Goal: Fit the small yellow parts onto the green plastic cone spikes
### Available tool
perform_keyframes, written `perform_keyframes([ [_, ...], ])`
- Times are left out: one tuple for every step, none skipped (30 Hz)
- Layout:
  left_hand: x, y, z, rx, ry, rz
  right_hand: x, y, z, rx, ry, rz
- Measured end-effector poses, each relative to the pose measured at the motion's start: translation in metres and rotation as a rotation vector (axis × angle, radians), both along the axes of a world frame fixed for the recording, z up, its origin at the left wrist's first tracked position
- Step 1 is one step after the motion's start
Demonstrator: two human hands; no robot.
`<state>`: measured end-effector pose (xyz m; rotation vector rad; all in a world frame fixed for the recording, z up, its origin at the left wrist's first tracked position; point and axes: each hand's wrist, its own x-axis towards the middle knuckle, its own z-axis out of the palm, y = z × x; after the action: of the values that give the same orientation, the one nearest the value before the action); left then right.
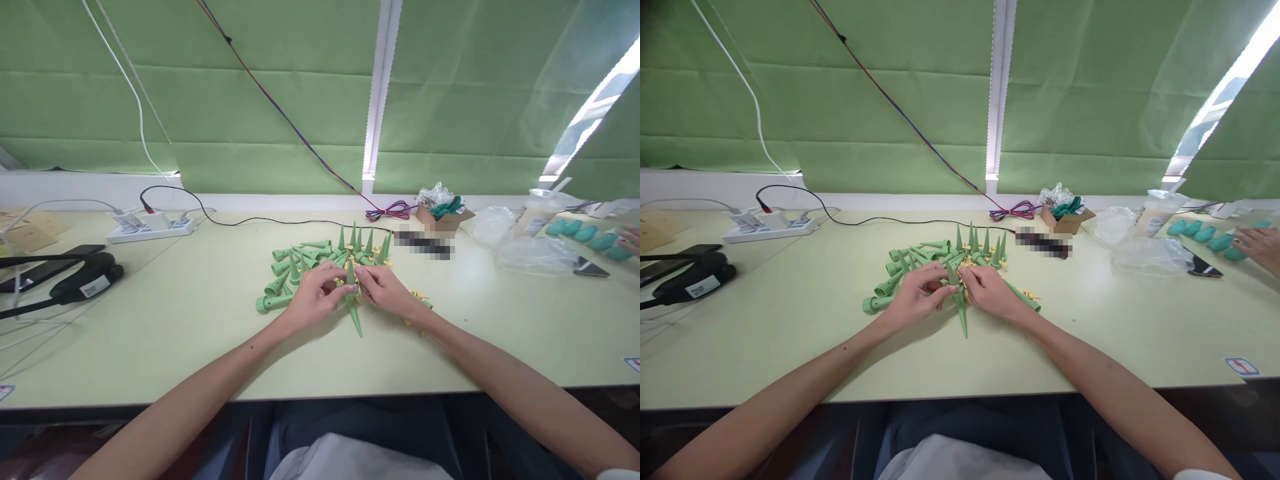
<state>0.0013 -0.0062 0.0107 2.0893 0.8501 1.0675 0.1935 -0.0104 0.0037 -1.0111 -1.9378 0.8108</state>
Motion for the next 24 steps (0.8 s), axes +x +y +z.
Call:
perform_keyframes([
  [0.0,-0.0003,0.0007,-0.036,-0.009,-0.007,0.0002,0.0,-0.0001,0.006,-0.003,-0.004],
  [0.0001,-0.0006,0.0015,-0.071,-0.016,-0.015,0.0004,0.0,-0.0001,0.012,-0.006,-0.007],
  [0.0002,-0.0009,0.0024,-0.103,-0.022,-0.024,0.0005,0.0,-0.0001,0.018,-0.009,-0.008],
  [0.0003,-0.0013,0.0034,-0.129,-0.028,-0.033,0.0007,0.0,-0.0002,0.024,-0.013,-0.01],
  [0.0004,-0.0016,0.0044,-0.151,-0.035,-0.043,0.0007,0.0001,-0.0002,0.031,-0.017,-0.011],
  [0.0005,-0.0018,0.0053,-0.168,-0.039,-0.052,0.0008,0.0003,-0.0003,0.038,-0.022,-0.011],
  [0.0006,-0.002,0.0061,-0.185,-0.042,-0.058,0.0009,0.0005,-0.0004,0.044,-0.026,-0.01],
  [0.0005,-0.0021,0.0067,-0.205,-0.043,-0.063,0.0011,0.0007,-0.0005,0.05,-0.031,-0.008],
  [0.0003,-0.002,0.0071,-0.228,-0.042,-0.068,0.0012,0.0009,-0.0007,0.055,-0.034,-0.006],
  [-0.0002,-0.0017,0.0072,-0.252,-0.039,-0.075,0.0014,0.0011,-0.0008,0.059,-0.036,-0.003],
  [-0.0008,-0.0012,0.007,-0.276,-0.033,-0.084,0.0017,0.0013,-0.001,0.065,-0.038,-0.002],
  [-0.0015,-0.0006,0.0068,-0.298,-0.024,-0.094,0.0019,0.0014,-0.0011,0.072,-0.041,-0.001],
  [-0.0023,0.0001,0.0064,-0.316,-0.015,-0.106,0.0022,0.0015,-0.0012,0.079,-0.045,0.0],
  [-0.003,0.0009,0.0062,-0.331,-0.008,-0.117,0.0025,0.0015,-0.0012,0.086,-0.051,0.002],
  [-0.0037,0.0016,0.0061,-0.344,-0.005,-0.126,0.0028,0.0015,-0.0012,0.092,-0.057,0.002],
  [-0.0041,0.0022,0.0062,-0.359,-0.006,-0.133,0.0031,0.0015,-0.0012,0.098,-0.063,0.002],
  [-0.0044,0.0026,0.0065,-0.379,-0.012,-0.139,0.0034,0.0014,-0.0012,0.101,-0.067,0.004],
  [-0.0045,0.0029,0.0069,-0.404,-0.022,-0.144,0.0037,0.0014,-0.0012,0.103,-0.069,0.006],
  [-0.0044,0.0031,0.0075,-0.432,-0.035,-0.149,0.004,0.0013,-0.0012,0.105,-0.071,0.007],
  [-0.0042,0.0031,0.0079,-0.462,-0.048,-0.153,0.0043,0.0013,-0.0011,0.108,-0.074,0.009],
  [-0.0039,0.0032,0.0083,-0.492,-0.062,-0.157,0.0046,0.0013,-0.0011,0.11,-0.076,0.011],
  [-0.0037,0.0032,0.0084,-0.522,-0.076,-0.161,0.0049,0.0014,-0.0011,0.113,-0.079,0.013],
  [-0.0035,0.0033,0.0083,-0.55,-0.09,-0.166,0.0052,0.0014,-0.001,0.116,-0.082,0.015],
  [-0.0034,0.0034,0.008,-0.58,-0.105,-0.173,0.0054,0.0014,-0.0008,0.119,-0.084,0.019],
])
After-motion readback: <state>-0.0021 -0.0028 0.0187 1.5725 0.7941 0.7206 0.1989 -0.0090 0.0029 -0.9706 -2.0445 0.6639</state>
